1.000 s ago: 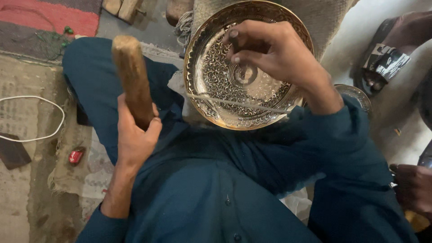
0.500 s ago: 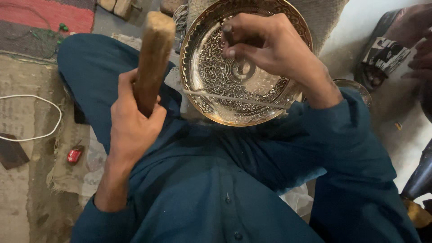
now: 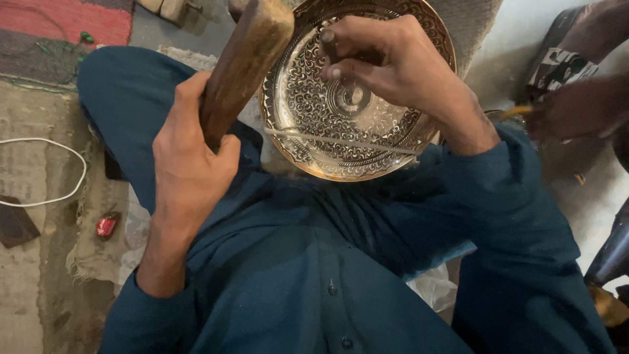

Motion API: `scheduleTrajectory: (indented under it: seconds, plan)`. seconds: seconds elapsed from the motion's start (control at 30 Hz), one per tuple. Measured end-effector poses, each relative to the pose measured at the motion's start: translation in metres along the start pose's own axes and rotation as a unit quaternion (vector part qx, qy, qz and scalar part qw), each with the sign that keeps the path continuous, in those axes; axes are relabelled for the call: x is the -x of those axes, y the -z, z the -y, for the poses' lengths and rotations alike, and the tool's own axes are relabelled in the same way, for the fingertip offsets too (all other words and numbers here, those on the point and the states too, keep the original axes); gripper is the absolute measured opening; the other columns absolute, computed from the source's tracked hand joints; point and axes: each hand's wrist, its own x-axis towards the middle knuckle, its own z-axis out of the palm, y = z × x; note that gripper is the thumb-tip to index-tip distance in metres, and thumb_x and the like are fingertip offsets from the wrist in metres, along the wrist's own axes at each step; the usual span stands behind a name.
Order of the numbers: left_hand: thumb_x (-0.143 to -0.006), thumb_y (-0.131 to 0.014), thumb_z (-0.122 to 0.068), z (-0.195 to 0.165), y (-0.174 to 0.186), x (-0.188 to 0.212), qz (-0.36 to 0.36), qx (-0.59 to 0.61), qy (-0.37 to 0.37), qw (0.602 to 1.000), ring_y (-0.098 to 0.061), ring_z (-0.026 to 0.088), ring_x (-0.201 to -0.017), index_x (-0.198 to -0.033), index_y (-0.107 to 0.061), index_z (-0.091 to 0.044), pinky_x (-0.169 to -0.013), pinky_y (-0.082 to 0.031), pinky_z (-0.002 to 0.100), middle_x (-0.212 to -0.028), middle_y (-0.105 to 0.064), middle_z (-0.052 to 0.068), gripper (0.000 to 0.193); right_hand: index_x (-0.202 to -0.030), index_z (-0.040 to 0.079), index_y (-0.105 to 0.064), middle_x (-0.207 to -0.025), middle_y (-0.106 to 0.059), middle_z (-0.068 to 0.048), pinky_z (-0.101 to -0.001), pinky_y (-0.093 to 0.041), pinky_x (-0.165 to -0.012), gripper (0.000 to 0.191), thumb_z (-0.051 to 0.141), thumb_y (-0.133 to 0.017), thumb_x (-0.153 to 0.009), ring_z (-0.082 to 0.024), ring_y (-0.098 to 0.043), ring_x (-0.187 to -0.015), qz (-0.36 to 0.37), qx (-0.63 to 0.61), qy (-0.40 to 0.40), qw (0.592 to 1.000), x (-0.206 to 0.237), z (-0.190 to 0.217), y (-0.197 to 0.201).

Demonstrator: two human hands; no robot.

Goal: The person sits cross-legged on the floor with an ornate brass plate resting on a cloth pad on their lap. They hold a chisel against the plate's engraved surface with one hand and strike it repeatedly with a wooden mallet held in the other hand, repositioning the chisel to work different areas of the pattern, and briefly set the tools down before resuming.

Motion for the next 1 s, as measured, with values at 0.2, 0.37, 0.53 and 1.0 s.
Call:
scheduleTrajectory:
  seconds: [0.2, 0.37, 0.53, 1.0]
  plan:
    - [-0.091, -0.069, 0.007, 0.002, 0.000, -0.002, -0.027, -0.049, -0.041, 0.998, -0.069, 0.041, -0.121, -0.149, -0.041, -0.012, -0.100, -0.058, 0.046, -0.135, -0.064, 0.020, 0.067, -0.131, 0.003, -0.065, -0.096, -0.076, -0.008, -0.0280, -0.058, -0.068, 0.029, 0.010, -0.078, -0.105, -0.014, -0.074, -0.081, -0.011, 0.026, -0.018, 0.999, 0.001, 0.000, -0.002]
    - [-0.094, -0.064, 0.009, -0.005, 0.002, -0.008, -0.026, 0.016, -0.038, 0.999, -0.066, 0.035, -0.130, -0.156, -0.034, -0.015, -0.109, -0.057, 0.042, -0.143, -0.061, 0.017, 0.074, -0.127, 0.002, -0.065, -0.098, -0.075, -0.006, -0.0275, -0.058, -0.072, 0.026, 0.010, -0.079, -0.107, -0.013, -0.073, -0.083, -0.010, 0.047, 0.014, 0.999, -0.001, 0.002, -0.001]
    - [-0.096, -0.063, 0.004, -0.011, 0.002, -0.017, 0.050, -0.168, 0.051, 0.983, -0.061, 0.036, -0.127, -0.160, -0.037, -0.025, -0.111, -0.049, 0.046, -0.130, -0.060, 0.017, 0.075, -0.117, 0.004, -0.068, -0.092, -0.074, -0.005, -0.0286, -0.057, -0.068, 0.019, 0.011, -0.081, -0.104, -0.013, -0.072, -0.078, 0.011, 0.023, -0.044, 0.999, 0.000, 0.004, 0.001]
    - [-0.088, -0.075, 0.004, 0.009, 0.002, -0.017, 0.014, -0.280, -0.060, 0.958, -0.063, 0.034, -0.102, -0.163, -0.044, -0.024, -0.090, -0.050, 0.049, -0.110, -0.059, 0.011, 0.086, -0.117, 0.003, -0.069, -0.097, -0.075, -0.007, -0.0296, -0.061, -0.077, 0.022, 0.008, -0.083, -0.101, -0.015, -0.075, -0.088, -0.002, 0.019, -0.017, 1.000, -0.002, 0.003, 0.000]
